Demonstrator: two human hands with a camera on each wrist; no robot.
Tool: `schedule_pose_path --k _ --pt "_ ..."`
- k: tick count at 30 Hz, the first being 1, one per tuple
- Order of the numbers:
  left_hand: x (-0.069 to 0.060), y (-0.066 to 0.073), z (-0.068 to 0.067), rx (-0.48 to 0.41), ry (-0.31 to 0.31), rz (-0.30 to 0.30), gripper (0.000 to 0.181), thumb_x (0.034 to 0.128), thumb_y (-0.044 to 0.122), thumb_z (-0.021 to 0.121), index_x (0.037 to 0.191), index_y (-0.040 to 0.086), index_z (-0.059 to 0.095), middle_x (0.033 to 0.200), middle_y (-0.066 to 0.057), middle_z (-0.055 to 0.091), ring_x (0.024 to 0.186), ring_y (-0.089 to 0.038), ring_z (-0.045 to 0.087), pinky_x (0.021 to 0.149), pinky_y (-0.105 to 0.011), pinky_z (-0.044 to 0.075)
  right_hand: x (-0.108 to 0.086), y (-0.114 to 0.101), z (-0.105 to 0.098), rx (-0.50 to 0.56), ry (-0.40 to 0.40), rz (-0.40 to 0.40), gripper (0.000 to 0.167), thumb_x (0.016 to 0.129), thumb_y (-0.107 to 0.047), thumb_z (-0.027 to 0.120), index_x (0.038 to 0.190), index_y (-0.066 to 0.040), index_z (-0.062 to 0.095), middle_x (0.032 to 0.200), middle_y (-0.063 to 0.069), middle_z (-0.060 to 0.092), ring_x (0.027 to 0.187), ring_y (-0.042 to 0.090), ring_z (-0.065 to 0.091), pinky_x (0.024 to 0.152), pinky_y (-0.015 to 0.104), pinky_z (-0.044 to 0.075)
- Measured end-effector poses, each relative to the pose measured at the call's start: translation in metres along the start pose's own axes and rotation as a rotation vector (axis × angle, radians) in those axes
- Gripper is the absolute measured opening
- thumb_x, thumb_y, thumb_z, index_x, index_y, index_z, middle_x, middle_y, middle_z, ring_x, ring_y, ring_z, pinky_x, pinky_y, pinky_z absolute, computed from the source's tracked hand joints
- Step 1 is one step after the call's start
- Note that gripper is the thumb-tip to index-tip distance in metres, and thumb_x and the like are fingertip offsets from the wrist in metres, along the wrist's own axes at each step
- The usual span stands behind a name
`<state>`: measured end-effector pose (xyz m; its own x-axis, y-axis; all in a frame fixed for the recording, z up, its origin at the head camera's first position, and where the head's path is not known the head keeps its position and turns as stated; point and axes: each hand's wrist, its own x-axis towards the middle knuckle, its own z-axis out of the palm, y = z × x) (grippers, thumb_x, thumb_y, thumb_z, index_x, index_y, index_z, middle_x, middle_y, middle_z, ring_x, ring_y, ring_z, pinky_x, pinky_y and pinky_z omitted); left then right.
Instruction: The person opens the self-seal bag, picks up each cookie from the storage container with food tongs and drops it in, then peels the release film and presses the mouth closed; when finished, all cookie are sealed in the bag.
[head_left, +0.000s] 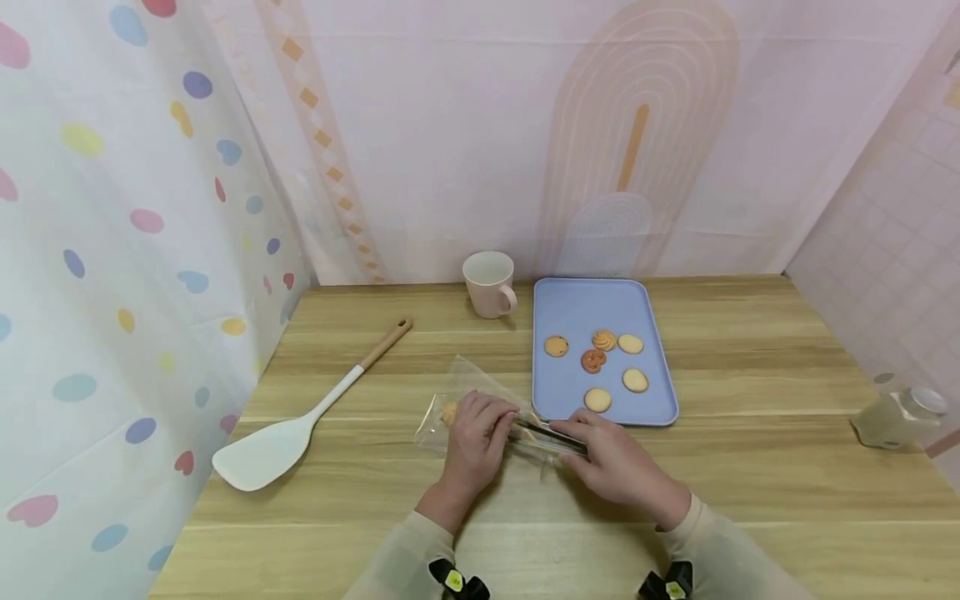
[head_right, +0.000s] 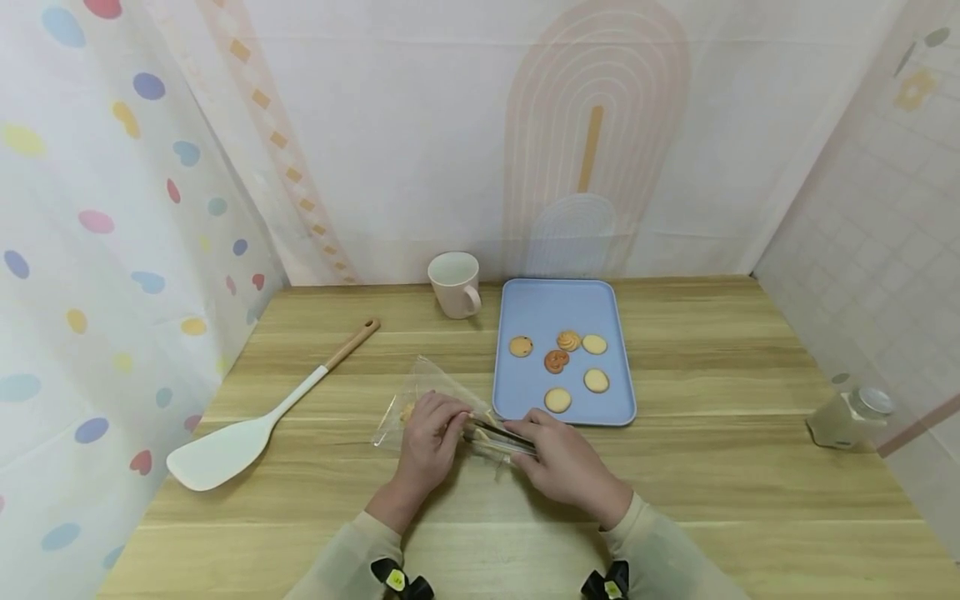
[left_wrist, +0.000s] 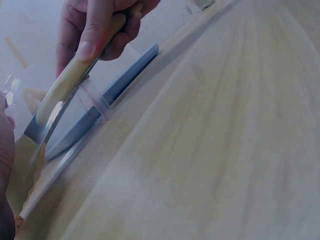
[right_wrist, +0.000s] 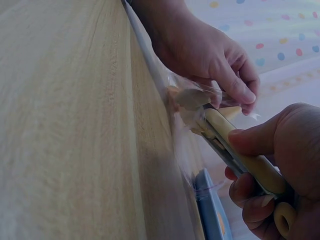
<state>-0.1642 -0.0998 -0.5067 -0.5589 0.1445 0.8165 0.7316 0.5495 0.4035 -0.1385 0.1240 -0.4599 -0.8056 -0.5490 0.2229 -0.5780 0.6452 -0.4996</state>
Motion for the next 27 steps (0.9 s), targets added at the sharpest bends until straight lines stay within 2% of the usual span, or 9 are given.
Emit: schedule_pose_path --k 7,12,21,27 --pt "0.0 -0.008 -0.002 -0.002 0.03 -0.033 0.01 0.0928 0.011 0.062 0.088 0.007 0.07 0.085 -0.002 0.066 0.081 -0.02 0.058 0.078 -0.036 0.044 -0.011 0.001 -0.009 0.011 -0.033 0.039 0.041 0.089 -0.017 0.07 0.128 -0.009 0.062 0.101 -0.004 0.057 0.075 0.007 0.047 0.065 0.023 0.042" --pt "0.0 -0.013 -0.003 -0.014 0.041 -0.044 0.009 0.0921 0.009 0.063 0.088 0.006 0.071 0.086 -0.002 0.067 0.081 -0.02 0.059 0.076 -0.033 0.045 -0.028 0.007 -0.022 0.042 -0.029 0.025 0.041 0.088 -0.015 0.07 0.128 -0.01 0.062 0.102 -0.005 0.057 0.07 0.002 0.046 0.063 0.022 0.043" --pt "-0.002 -0.023 -0.005 -0.002 0.048 -0.078 0.009 0.0923 0.009 0.063 0.087 0.006 0.07 0.084 -0.002 0.067 0.082 -0.021 0.059 0.076 -0.031 0.046 -0.064 0.02 -0.063 0.129 0.038 0.001 0.042 0.086 -0.011 0.072 0.127 -0.014 0.062 0.104 -0.006 0.057 0.071 0.001 0.047 0.058 0.021 0.044" --pt "-0.002 -0.023 -0.008 0.005 0.024 -0.117 0.009 0.092 0.007 0.063 0.086 0.006 0.07 0.084 -0.002 0.067 0.085 -0.021 0.059 0.078 -0.032 0.046 -0.083 0.037 -0.089 0.087 0.126 -0.026 0.046 0.079 -0.002 0.076 0.123 -0.011 0.064 0.108 -0.003 0.06 0.073 0.001 0.048 0.058 0.02 0.043"
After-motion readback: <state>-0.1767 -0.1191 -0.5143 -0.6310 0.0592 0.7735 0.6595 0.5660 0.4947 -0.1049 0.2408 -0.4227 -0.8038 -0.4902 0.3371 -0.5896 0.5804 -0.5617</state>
